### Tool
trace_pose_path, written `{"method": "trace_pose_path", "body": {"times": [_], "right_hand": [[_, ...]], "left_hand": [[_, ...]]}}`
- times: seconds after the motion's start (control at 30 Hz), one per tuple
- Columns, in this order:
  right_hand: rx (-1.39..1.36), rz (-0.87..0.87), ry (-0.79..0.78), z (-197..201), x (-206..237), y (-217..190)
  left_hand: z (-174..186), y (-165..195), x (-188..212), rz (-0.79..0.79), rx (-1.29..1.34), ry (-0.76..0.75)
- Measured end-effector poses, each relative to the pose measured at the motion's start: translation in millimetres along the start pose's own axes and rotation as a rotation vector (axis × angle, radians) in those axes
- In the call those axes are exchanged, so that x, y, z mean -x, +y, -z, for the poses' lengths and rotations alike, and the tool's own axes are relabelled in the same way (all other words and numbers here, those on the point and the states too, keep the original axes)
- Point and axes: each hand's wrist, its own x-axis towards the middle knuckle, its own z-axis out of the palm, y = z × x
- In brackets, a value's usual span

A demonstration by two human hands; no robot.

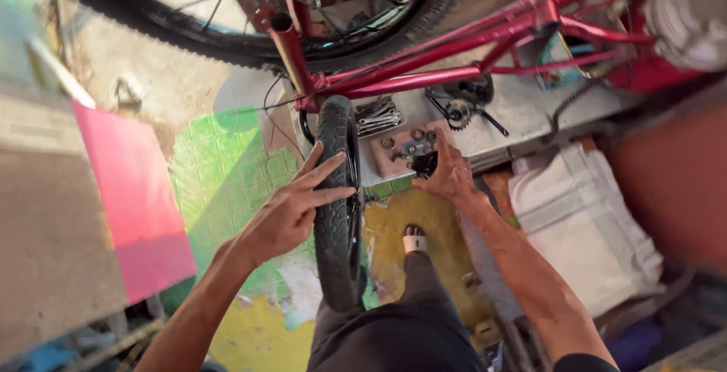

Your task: The person retrieves a metal rack from a hanging net, then moves to a workbench to work on a red bicycle frame. They use a wrench to tighten bolts on the frame and handle a bicycle wheel, placing it on the bench.

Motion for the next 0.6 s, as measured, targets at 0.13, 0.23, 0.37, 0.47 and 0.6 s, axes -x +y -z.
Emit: {"method": "trace_pose_path", "body": {"times": [0.13, 0.23, 0.37, 0.47, 0.6], "right_hand": [[0.300, 0.019, -0.113, -22, -46, 18], [0.425, -0.055, -0.258, -29, -79, 23], [0.512, -0.145, -0.327, -22, -108, 20], [0.504, -0.157, -0.370, -8, -118, 21], [0.572, -0.207, -0.467, -2, -128, 19]], "left_hand": [[-19, 5, 6, 0.061, 0.055, 0.146], [-27, 14, 3, 0.193, 0.120, 0.206], [-46, 34, -8, 0.262, -0.052, 0.344], [-59, 42, -16, 0.244, -0.138, 0.493], [-65, 38, -19, 0.253, -0.154, 0.607]]}}
